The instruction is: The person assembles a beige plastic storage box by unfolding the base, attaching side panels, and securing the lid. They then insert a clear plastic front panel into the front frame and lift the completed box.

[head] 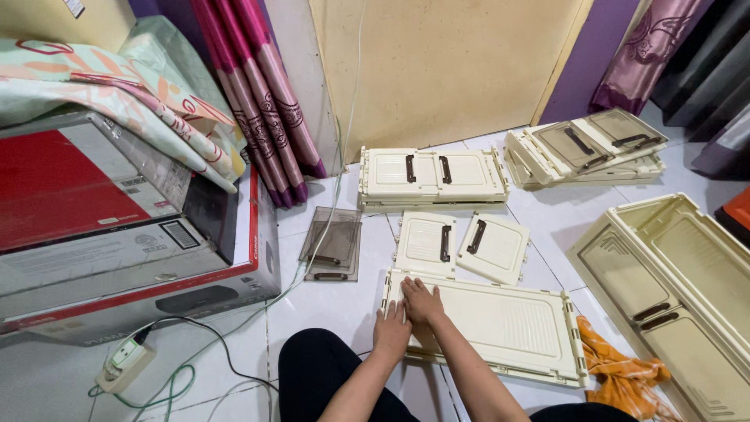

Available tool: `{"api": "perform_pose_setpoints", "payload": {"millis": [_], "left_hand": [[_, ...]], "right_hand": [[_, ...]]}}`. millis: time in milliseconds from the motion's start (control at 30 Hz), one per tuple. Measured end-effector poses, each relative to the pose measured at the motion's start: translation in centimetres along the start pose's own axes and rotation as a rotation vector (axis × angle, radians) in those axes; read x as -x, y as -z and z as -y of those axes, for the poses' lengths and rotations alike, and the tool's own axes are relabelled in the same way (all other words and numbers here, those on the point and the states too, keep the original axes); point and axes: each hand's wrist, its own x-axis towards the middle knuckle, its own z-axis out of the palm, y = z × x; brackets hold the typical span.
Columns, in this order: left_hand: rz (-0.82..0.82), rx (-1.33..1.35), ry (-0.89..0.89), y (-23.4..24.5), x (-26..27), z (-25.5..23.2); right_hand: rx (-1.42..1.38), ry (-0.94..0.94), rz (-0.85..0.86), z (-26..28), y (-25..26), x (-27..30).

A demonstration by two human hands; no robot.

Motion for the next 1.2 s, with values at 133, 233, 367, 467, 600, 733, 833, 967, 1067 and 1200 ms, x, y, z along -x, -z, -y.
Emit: {"api": "perform_pose_setpoints", "payload": {"millis": [133, 233, 367, 467, 600, 733, 833, 967, 1067, 1200], "left_hand": [[-0.004, 0.01, -0.015, -1.6, -1.1, 0.0], [-0.035, 0.047, 0.005, -3.2, -1.9, -0.1], [-0.049, 0.064, 0.011, -4.4, -2.7, 0.0], [-0.027, 0.057, 0.013, -4.6, -2.8, 0.0], [-0.002, 0.047, 0.014, -3.9, -2.6, -0.1], [0.023, 0.031, 0.01, -2.0, -1.5, -0.2], [-0.012, 0.046, 0.0, 0.0, -0.4, 0.0], [0.116, 0.179, 0.013, 2.7, 0.1, 1.0], [0.062, 0.463, 0.05, 3.8, -0.8, 2.4], [-0.201, 0.584, 0.131, 3.1, -3.7, 4.0]], "right_hand": [[0.02, -0.021, 0.01, 0.3, 0.2, 0.1], [0.029, -0.034, 0.018, 0.7, 0.5, 0.3], [0.041, -0.041, 0.032, 1.1, 0.8, 0.3], [0.048, -0.042, 0.043, 1.0, 0.8, 0.2], [0.055, -0.034, 0.038, 0.8, 0.7, 0.2], [-0.051, 0.0, -0.058, 0.2, 1.0, 0.1], [-0.271, 0.008, -0.238, -1.0, 1.4, -0.4], [-0.469, -0.051, -0.511, -3.9, 2.6, -1.3], [-0.462, -0.252, -0.579, -5.8, 3.5, -1.9], [-0.346, -0.428, -0.636, -8.0, 4.7, -3.0]]}}
